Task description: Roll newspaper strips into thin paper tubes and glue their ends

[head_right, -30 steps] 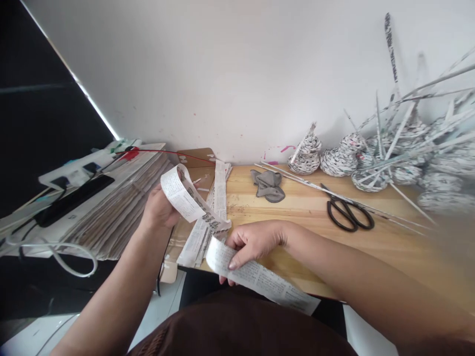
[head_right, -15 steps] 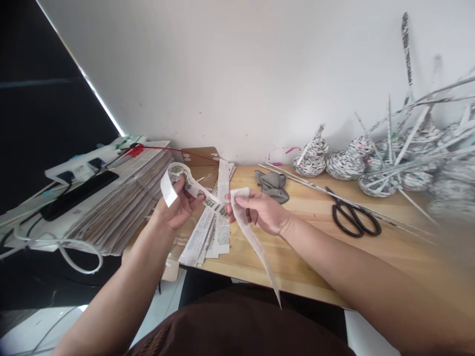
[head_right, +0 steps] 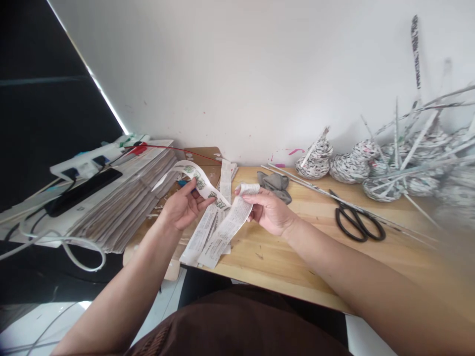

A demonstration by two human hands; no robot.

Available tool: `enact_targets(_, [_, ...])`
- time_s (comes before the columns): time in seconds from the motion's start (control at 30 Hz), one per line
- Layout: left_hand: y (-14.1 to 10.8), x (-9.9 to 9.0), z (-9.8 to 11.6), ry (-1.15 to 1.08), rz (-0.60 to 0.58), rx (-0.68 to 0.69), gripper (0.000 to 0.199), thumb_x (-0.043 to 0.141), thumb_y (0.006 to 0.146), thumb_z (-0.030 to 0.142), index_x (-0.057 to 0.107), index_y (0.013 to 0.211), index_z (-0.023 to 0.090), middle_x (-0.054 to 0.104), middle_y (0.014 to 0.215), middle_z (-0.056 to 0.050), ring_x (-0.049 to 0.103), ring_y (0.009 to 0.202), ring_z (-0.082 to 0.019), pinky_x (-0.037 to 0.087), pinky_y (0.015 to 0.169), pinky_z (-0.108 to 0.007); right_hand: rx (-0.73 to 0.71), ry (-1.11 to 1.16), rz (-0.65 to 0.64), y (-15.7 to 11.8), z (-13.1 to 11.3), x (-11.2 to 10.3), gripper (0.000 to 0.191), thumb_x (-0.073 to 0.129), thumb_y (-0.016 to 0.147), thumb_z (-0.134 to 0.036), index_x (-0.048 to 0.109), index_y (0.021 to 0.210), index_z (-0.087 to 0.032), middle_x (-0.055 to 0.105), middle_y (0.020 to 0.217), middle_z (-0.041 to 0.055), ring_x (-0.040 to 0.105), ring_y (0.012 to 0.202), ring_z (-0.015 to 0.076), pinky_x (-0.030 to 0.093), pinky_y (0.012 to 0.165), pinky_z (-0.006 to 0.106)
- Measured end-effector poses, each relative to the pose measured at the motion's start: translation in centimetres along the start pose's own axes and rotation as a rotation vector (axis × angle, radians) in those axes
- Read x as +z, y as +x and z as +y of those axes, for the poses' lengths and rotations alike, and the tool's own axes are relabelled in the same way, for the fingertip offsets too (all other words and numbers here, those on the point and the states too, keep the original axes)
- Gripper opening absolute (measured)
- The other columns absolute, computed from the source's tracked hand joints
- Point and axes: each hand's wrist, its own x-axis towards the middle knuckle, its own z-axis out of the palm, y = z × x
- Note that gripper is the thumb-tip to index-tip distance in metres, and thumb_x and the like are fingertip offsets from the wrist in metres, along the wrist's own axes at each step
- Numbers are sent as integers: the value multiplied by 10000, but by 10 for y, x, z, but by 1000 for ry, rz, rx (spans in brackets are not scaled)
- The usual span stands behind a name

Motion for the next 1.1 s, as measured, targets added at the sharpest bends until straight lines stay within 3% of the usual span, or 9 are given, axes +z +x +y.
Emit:
enact_targets(0.2, [0,0,-1,50,-38,7,130,553,888,262,613,899,147,699,787,-58,693,674,-168,609,689,-366,1,-80,-156,-12,6,16,221,676,790,-256,706,998,-187,675,870,38,620,691,124,536,582,232])
enact_targets(0.37, [2,2,-1,100,-97,4,134,590,866,275,618,916,154,694,792,-54,686,644,-165,612,620,-347,140,-501,-713,-45,9,47,342,627,843,-281,662,1178,-225,666,1129,66,604,1051,172,487,896,284])
enact_targets(0.5, [0,5,-4,136,-108,0,165,637,833,294,618,925,159,685,777,-42,670,600,-148,600,554,-301,277,-934,-779,-53,-2,46,407,734,733,-415,719,1089,-216,715,1027,70,654,893,177,498,704,212])
enact_targets(0.6, [-3,6,-7,191,-124,-5,187,649,820,329,623,883,155,633,653,-12,615,507,-120,531,442,-221,509,-810,-854,-47,-21,35,346,673,789,-455,741,998,-188,733,891,67,673,744,151,474,566,190])
enact_targets(0.63, [-5,6,-8,211,-146,0,200,651,817,345,628,863,151,598,597,0,583,473,-107,483,401,-189,535,-697,-835,-44,-27,30,349,655,800,-477,743,930,-165,726,842,72,676,713,155,460,518,189])
enact_targets(0.7, [-10,8,-11,237,-222,11,229,652,812,369,634,809,141,503,497,25,507,420,-79,388,364,-151,294,-498,-581,-35,-35,21,432,629,790,-560,705,714,-142,631,582,29,589,494,105,348,387,173])
enact_targets(0.8, [-23,15,-21,248,-359,-52,250,637,823,375,617,746,138,381,439,53,404,391,-48,325,384,-141,-21,-303,-183,-20,-33,9,346,662,802,-491,688,875,-154,546,606,-27,463,468,46,272,391,164])
enact_targets(0.9, [-38,26,-35,265,-466,-202,230,638,822,354,592,728,149,345,451,63,320,383,-38,275,382,-148,34,-229,-261,-9,-19,0,417,775,720,-374,650,1070,-184,595,783,-10,465,568,48,264,427,164])
enact_targets(1.1, [-50,25,-52,329,-634,-340,294,532,868,437,603,766,170,307,451,57,276,399,-58,232,414,-190,7,-168,-297,-8,-8,-2,263,780,712,-320,645,858,-150,642,683,-1,570,553,84,248,426,180])
